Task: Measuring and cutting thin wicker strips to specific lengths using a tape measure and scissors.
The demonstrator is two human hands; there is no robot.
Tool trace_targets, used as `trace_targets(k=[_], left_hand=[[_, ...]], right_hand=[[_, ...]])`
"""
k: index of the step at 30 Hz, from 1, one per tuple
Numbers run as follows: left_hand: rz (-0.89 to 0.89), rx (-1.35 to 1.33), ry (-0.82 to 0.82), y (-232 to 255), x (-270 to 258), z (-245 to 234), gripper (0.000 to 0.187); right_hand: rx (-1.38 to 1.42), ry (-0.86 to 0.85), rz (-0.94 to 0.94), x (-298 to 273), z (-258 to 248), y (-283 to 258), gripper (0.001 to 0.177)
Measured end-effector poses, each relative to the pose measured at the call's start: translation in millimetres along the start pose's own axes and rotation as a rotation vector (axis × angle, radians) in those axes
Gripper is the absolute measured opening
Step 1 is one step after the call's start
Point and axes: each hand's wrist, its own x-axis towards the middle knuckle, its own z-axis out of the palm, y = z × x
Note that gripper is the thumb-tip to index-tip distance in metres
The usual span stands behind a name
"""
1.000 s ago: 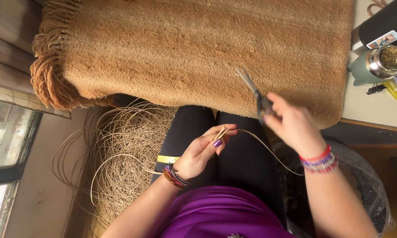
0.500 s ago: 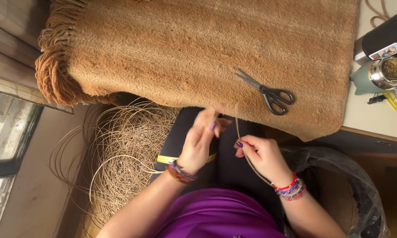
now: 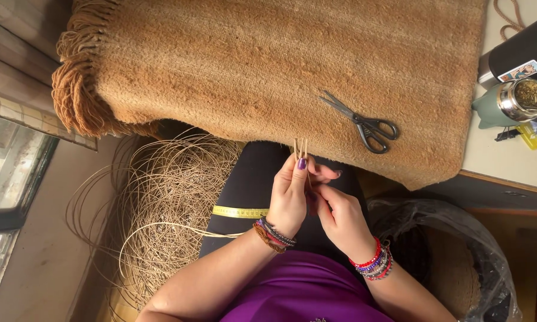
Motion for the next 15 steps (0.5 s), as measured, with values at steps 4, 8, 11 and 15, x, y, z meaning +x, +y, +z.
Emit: trace_targets(k=[4,8,11,15], left_hand=[[0.039,-0.043,-0.008,11.0,1.2,9.1,0.031],[0.088,-0.073,0.052,17.6,13.8,15.7,0.030],[0.178,-0.176,0.136,42.8,36.2,17.7,0.026],[0.339,-0.335,0.254,81.4,63.6,-9.6,0.022]], right_hand=[[0.040,-0.022,-0.007,8.7,-5.6,-20.5,0.029],[0.434,-0.109,0.087,3.6,1.6,-14.6,0.029],[0.734,-0.227,0.148,-1.7,-1.5,-5.2,0.028],[0.715,-0.398,0.172,-8.2,-29.2,25.5,0.029]])
